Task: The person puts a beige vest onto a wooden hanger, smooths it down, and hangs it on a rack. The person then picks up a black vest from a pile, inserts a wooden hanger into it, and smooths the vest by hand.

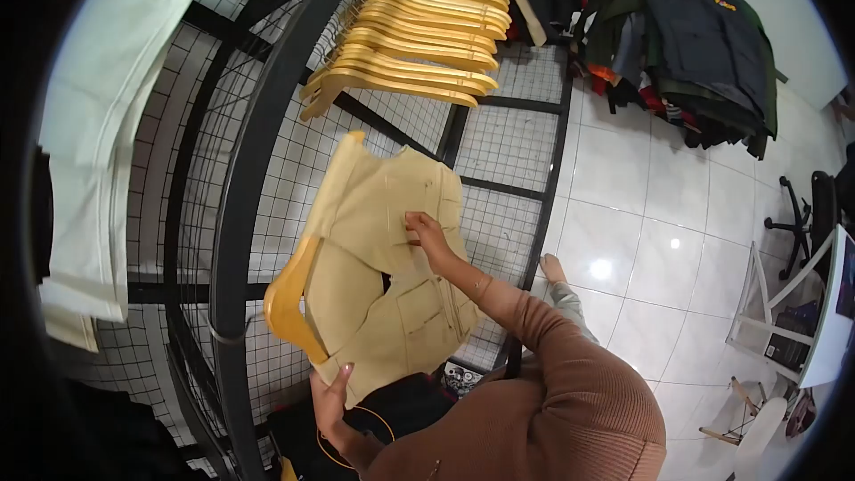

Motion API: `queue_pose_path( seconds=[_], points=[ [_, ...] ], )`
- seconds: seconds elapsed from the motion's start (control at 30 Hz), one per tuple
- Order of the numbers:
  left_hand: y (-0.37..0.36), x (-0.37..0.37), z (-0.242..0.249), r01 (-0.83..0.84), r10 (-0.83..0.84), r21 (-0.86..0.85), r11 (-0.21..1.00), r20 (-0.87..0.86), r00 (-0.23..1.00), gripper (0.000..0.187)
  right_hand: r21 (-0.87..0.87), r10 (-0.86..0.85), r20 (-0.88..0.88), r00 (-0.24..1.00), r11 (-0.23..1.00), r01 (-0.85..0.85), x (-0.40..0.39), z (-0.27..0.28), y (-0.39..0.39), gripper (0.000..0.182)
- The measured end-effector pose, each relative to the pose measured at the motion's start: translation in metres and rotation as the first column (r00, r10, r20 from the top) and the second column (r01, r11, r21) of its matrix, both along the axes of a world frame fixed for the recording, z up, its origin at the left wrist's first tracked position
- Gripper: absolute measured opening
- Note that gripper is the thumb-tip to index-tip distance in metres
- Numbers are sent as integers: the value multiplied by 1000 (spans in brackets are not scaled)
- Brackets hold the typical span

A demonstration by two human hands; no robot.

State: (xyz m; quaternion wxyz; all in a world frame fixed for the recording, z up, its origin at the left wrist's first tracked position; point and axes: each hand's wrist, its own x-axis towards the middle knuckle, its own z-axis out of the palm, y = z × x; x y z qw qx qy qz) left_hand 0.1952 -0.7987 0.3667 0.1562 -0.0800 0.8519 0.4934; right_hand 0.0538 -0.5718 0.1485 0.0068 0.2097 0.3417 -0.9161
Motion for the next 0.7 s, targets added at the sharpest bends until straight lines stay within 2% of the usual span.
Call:
queue_pose_path(
  seconds=[0.03,0.13,0.17,0.23,0.27,0.3,0.4,0.43,0.53,0.7],
  points=[
    [0,-2,-1,30,-30,-5,1000,11,999,32,15,-7,-8,1000,1000,7,-1,1,6,33],
    [4,-4,-3,81,-80,66,995,-10,997,32,-236,105,-107,989,963,-128,-1,3,23,19],
    [5,-6,-4,81,-80,79,994,-21,997,32,-221,106,-116,988,967,-130,2,10,24,19],
    [4,-9,-5,216,-212,40,976,-72,975,33,-117,-42,-14,999,992,40,10,24,23,17],
    [3,-9,-7,215,-210,50,975,-82,974,33,-61,-121,32,992,991,123,14,31,22,17],
    [2,-9,-11,226,-219,69,972,-98,971,33,-49,-120,23,993,991,121,17,35,22,17],
    [1,-9,-19,249,-233,117,961,-138,963,34,99,-269,28,963,959,265,24,40,25,20],
    [1,-9,-20,256,-239,122,959,-143,961,34,108,-269,20,963,958,265,25,38,25,20],
    [2,-6,-19,277,-256,139,951,-156,954,34,313,-379,-101,920,865,391,26,27,28,19],
    [5,1,-19,301,-269,123,946,-222,937,32,399,-380,-184,906,814,422,37,24,41,18]
  ],
)
